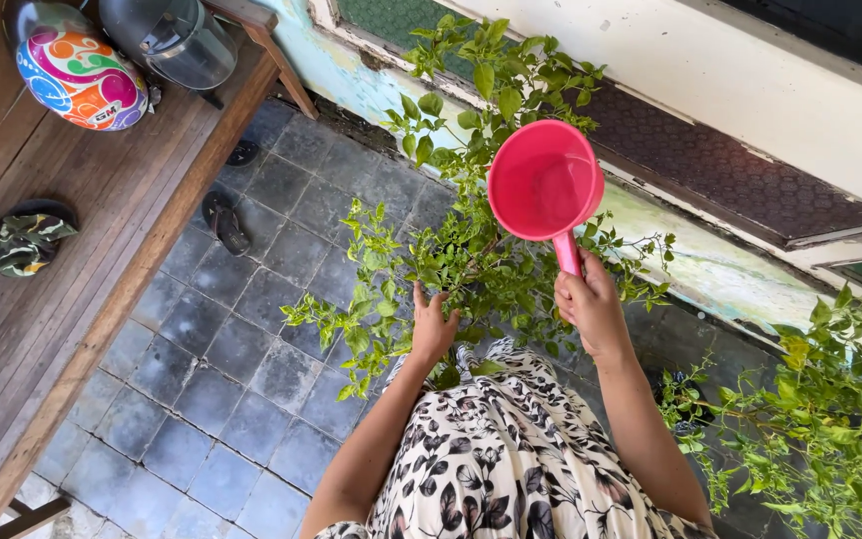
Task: The person waters several potted plants on a tiled balcony using a pink plastic scoop. They repeatedly dip the scoop into a black bucket and pour water onto the soil of each plant, moving between pots along the wall.
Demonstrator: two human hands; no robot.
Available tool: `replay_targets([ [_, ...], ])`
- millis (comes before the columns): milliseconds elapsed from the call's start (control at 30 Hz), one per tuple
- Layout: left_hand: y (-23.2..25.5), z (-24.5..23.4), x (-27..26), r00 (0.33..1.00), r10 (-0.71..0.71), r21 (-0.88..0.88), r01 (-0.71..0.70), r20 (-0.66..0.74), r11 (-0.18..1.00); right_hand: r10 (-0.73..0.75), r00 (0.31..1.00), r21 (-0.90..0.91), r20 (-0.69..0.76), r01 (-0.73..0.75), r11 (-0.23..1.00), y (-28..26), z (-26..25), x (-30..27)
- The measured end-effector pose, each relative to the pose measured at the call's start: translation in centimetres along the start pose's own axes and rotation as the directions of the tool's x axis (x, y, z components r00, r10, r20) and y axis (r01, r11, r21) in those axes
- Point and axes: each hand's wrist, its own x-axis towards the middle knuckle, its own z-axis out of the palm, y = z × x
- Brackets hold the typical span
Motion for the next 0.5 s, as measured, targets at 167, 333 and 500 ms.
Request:
replay_targets([
  [167, -0.1, -0.1, 0.2, 1.000, 0.003, 0.000, -0.003, -0.007, 1.000, 0.024, 1.000, 0.075, 0.014, -0.025, 0.997, 1.1, -0.8, 0.5],
  [333, 0.2, -0.6, 0.3, 1.000, -0.006, -0.010, 0.006, 0.001, 1.000, -0.004, 1.000, 0.005, -0.021, 0.004, 1.000, 1.8, -0.6, 0.6],
  [500, -0.2, -0.4, 0.9, 1.000, -0.006, -0.006, 0.006, 0.006, 1.000, -0.049, 0.997, -0.107, -0.065, 0.042, 0.993, 2.0, -0.1, 0.7],
])
